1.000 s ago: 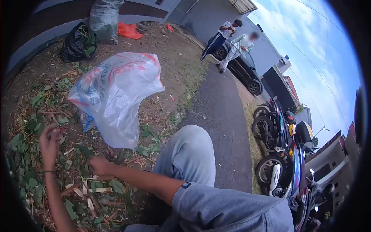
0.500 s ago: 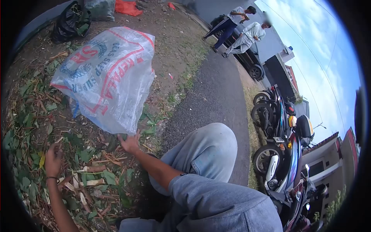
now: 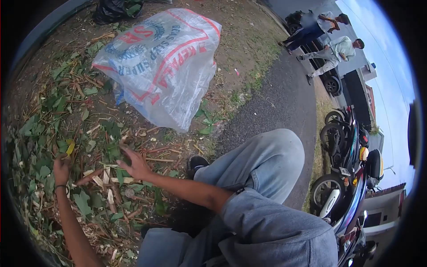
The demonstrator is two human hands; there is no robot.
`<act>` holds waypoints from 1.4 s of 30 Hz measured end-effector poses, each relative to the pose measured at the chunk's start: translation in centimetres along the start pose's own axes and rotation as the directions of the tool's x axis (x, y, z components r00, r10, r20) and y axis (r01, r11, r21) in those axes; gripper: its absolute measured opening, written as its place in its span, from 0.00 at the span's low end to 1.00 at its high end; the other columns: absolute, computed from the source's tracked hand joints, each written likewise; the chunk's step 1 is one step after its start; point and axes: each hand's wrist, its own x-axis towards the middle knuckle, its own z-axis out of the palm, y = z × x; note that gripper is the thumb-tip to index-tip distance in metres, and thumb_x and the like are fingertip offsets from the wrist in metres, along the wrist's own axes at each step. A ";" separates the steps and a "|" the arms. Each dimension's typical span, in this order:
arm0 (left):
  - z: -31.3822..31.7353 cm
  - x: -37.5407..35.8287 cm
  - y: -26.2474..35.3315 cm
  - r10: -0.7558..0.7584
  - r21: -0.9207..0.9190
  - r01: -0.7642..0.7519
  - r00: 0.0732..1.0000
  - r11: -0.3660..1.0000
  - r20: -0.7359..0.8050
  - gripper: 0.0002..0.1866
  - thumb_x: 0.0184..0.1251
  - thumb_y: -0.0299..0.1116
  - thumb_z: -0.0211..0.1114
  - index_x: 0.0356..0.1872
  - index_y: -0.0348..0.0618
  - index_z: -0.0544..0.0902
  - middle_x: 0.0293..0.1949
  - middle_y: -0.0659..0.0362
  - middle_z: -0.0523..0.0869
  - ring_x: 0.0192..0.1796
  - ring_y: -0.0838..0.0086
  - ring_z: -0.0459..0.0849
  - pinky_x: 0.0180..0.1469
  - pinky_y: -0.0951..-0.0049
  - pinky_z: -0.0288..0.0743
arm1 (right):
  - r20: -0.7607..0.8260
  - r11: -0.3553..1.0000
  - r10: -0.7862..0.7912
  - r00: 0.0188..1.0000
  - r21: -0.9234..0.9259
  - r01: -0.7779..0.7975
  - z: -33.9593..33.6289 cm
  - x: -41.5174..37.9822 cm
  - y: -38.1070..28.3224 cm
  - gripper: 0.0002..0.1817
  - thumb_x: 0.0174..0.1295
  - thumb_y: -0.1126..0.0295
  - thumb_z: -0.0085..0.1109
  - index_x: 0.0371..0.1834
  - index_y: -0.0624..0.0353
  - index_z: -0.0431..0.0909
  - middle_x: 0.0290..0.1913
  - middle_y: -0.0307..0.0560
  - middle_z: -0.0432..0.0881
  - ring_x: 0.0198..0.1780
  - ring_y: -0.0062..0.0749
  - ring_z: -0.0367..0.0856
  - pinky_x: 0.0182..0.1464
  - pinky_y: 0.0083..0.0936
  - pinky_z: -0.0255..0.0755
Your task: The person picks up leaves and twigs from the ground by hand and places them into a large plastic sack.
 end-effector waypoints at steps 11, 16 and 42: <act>-3.8 -4.8 2.9 -0.077 0.017 0.080 0.986 0.997 -0.149 0.17 0.71 0.29 0.56 0.57 0.32 0.76 0.42 0.53 0.88 0.38 0.75 0.85 0.35 0.76 0.76 | -0.175 0.876 0.097 0.980 -0.453 -0.168 -6.9 9.5 7.9 0.46 0.63 0.41 0.57 0.77 0.58 0.55 0.77 0.68 0.51 0.76 0.64 0.53 0.76 0.48 0.50; -4.1 -7.0 3.6 -0.128 -0.008 0.129 0.970 0.992 -0.205 0.16 0.65 0.28 0.60 0.52 0.31 0.80 0.34 0.50 0.89 0.34 0.72 0.87 0.38 0.72 0.79 | 0.268 0.936 0.173 0.948 -0.344 -0.073 -0.8 7.9 3.3 0.51 0.65 0.37 0.53 0.81 0.54 0.40 0.80 0.67 0.39 0.80 0.62 0.41 0.80 0.48 0.42; -6.2 -6.5 1.0 -0.173 0.106 0.197 0.964 0.975 -0.204 0.16 0.64 0.30 0.62 0.51 0.33 0.81 0.34 0.48 0.89 0.33 0.69 0.87 0.39 0.68 0.80 | -0.474 0.866 0.169 0.864 -0.347 -0.360 -5.4 5.8 7.1 0.39 0.66 0.52 0.58 0.73 0.65 0.57 0.75 0.67 0.57 0.76 0.58 0.55 0.75 0.50 0.50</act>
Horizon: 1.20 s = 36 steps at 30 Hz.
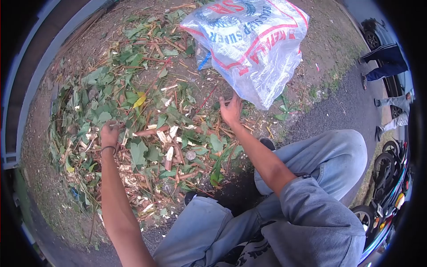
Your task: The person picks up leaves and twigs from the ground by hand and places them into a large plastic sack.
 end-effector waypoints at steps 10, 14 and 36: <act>-0.8 0.2 -2.4 -0.019 0.050 0.017 0.999 0.999 0.035 0.16 0.66 0.28 0.62 0.53 0.32 0.78 0.36 0.52 0.87 0.32 0.71 0.85 0.35 0.73 0.80 | 0.202 0.962 -0.178 0.963 -0.172 0.213 0.8 -2.7 2.0 0.34 0.69 0.55 0.48 0.72 0.67 0.60 0.79 0.61 0.51 0.81 0.53 0.42 0.79 0.54 0.38; -0.7 0.6 -3.4 -0.058 0.026 0.057 0.998 0.998 0.026 0.14 0.66 0.28 0.62 0.51 0.35 0.79 0.35 0.50 0.86 0.33 0.70 0.86 0.33 0.72 0.81 | 0.176 0.950 -0.215 0.961 -0.189 0.248 1.1 -2.8 2.7 0.30 0.65 0.66 0.49 0.70 0.67 0.63 0.77 0.59 0.56 0.81 0.52 0.44 0.79 0.54 0.40; 0.3 2.2 -3.0 0.070 -0.032 -0.074 0.993 0.997 -0.097 0.12 0.63 0.30 0.64 0.43 0.34 0.84 0.27 0.50 0.87 0.30 0.70 0.86 0.35 0.69 0.78 | 0.192 0.951 -0.208 0.959 -0.190 0.244 0.8 -2.4 2.6 0.27 0.63 0.71 0.49 0.66 0.66 0.67 0.74 0.57 0.61 0.79 0.52 0.49 0.77 0.56 0.47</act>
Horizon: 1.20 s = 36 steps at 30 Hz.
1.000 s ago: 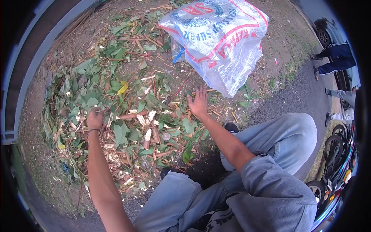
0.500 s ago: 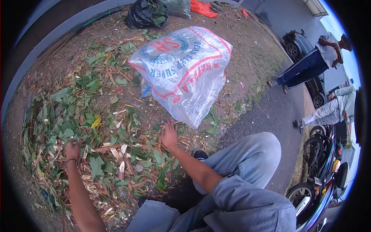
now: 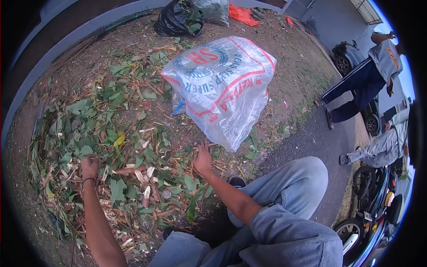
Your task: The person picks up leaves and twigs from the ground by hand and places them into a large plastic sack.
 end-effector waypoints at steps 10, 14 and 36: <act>-0.4 -0.6 -1.5 -0.062 0.103 0.063 0.998 0.993 -0.010 0.13 0.59 0.33 0.65 0.42 0.36 0.85 0.30 0.45 0.88 0.33 0.60 0.88 0.40 0.64 0.79 | 0.002 1.000 0.005 1.000 -0.008 -0.005 0.2 0.0 0.0 0.26 0.62 0.70 0.50 0.65 0.67 0.68 0.75 0.57 0.61 0.79 0.53 0.49 0.77 0.54 0.47; -0.1 -0.8 -0.3 -0.096 0.114 0.097 0.995 0.989 -0.018 0.13 0.59 0.33 0.65 0.41 0.36 0.85 0.30 0.45 0.88 0.33 0.61 0.88 0.40 0.65 0.79 | 0.002 1.000 0.003 1.000 -0.016 -0.003 0.2 0.0 0.0 0.26 0.62 0.71 0.50 0.64 0.67 0.68 0.75 0.57 0.61 0.79 0.53 0.49 0.77 0.54 0.48; 0.5 -0.6 -1.0 -0.056 0.142 0.053 0.998 0.988 0.019 0.09 0.65 0.27 0.62 0.43 0.35 0.83 0.29 0.55 0.86 0.26 0.74 0.83 0.29 0.72 0.77 | -0.022 1.000 0.014 1.000 0.004 -0.014 0.4 -0.1 -0.2 0.25 0.62 0.70 0.50 0.62 0.70 0.72 0.75 0.57 0.62 0.79 0.52 0.49 0.78 0.52 0.46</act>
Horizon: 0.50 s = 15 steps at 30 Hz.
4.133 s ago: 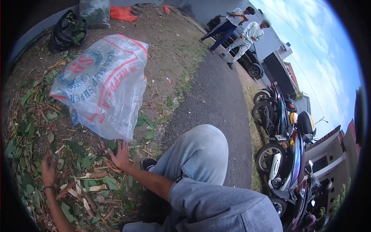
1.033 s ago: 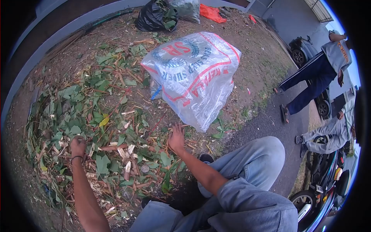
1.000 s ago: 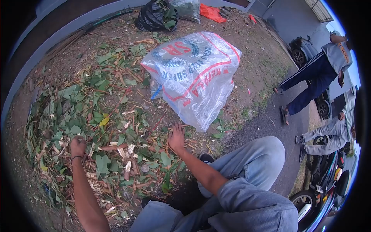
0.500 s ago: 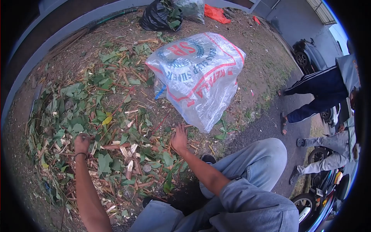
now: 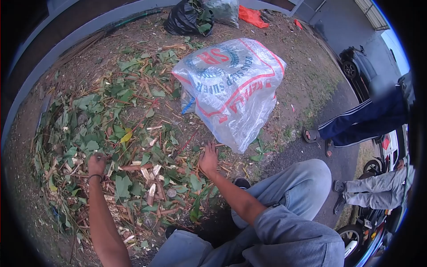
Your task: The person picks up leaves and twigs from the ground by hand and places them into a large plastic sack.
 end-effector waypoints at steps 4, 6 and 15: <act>0.1 0.0 -0.1 -0.030 -0.086 0.030 1.000 0.996 0.003 0.15 0.58 0.34 0.65 0.41 0.33 0.86 0.30 0.43 0.87 0.34 0.59 0.87 0.41 0.62 0.78 | 0.009 0.999 -0.009 1.000 -0.031 0.009 -0.3 0.0 -0.3 0.25 0.61 0.70 0.50 0.61 0.70 0.72 0.75 0.57 0.63 0.79 0.52 0.50 0.78 0.52 0.46; 0.2 0.1 0.1 -0.026 -0.108 0.027 1.000 0.994 0.015 0.14 0.58 0.34 0.65 0.41 0.34 0.86 0.30 0.43 0.87 0.34 0.58 0.87 0.41 0.61 0.78 | 0.004 0.999 -0.010 1.000 -0.042 0.011 -0.3 0.2 -0.2 0.24 0.61 0.70 0.51 0.61 0.69 0.72 0.74 0.57 0.63 0.79 0.52 0.51 0.77 0.53 0.46; -0.5 -0.9 1.8 -0.089 -0.022 0.090 0.995 0.996 0.041 0.14 0.60 0.34 0.66 0.43 0.35 0.84 0.32 0.49 0.87 0.34 0.66 0.85 0.39 0.67 0.77 | -0.036 0.996 -0.079 0.996 -0.040 0.078 -0.2 0.1 -0.1 0.24 0.60 0.70 0.52 0.60 0.69 0.72 0.72 0.59 0.66 0.77 0.55 0.54 0.76 0.55 0.47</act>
